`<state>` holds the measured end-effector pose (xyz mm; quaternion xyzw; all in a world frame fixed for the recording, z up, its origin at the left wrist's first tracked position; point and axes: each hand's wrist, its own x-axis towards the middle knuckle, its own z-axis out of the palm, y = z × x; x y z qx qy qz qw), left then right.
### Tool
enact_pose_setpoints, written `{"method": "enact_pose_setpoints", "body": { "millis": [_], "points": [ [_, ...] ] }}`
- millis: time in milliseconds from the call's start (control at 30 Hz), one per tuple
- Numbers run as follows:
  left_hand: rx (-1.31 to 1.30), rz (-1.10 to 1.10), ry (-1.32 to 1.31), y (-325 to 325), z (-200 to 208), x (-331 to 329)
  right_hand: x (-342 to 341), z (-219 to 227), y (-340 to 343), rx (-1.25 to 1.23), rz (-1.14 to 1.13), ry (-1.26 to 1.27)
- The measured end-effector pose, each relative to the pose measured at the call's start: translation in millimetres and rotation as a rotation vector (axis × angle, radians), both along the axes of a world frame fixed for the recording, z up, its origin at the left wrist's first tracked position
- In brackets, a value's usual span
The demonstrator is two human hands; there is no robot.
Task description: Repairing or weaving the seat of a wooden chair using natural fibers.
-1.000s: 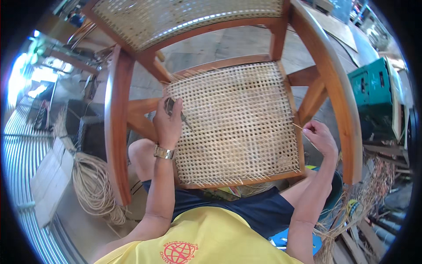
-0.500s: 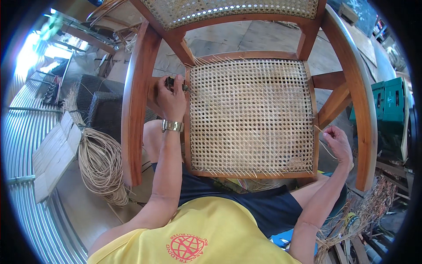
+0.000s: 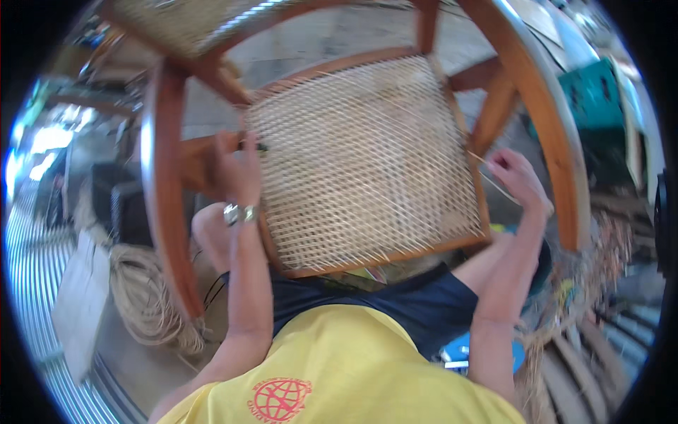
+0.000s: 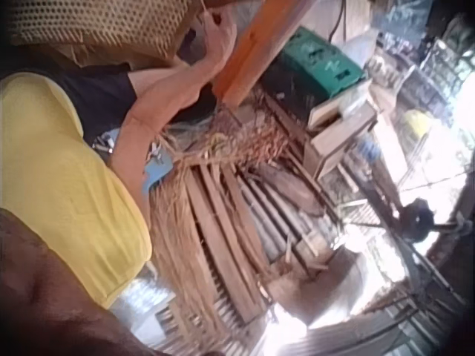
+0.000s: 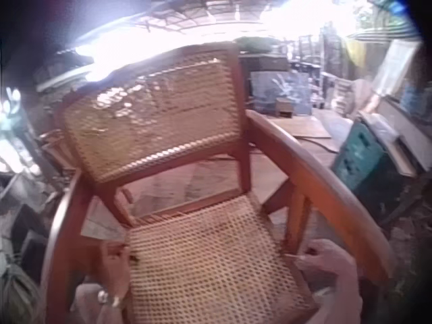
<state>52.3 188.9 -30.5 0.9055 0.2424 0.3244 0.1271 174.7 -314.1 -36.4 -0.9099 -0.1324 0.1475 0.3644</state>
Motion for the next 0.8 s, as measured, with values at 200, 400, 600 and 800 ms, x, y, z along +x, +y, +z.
{"method": "enact_pose_setpoints", "body": {
  "millis": [200, 400, 600, 800],
  "points": [
    [-0.583, -0.602, 0.171, -114, 34, -17, -45, 6, 43, 0.167, 0.097, 0.125],
    [-1.019, -1.085, 0.582, -177, -10, -20, -93, 35, 72, 0.185, 0.295, 0.104],
    [-0.969, -0.808, 0.664, -180, -1, -39, -124, 9, 93, 0.327, 0.098, -0.157],
    [-1.318, -0.815, 0.453, -191, -15, -39, -172, -2, 105, 0.304, -0.135, -0.260]
  ]
}}
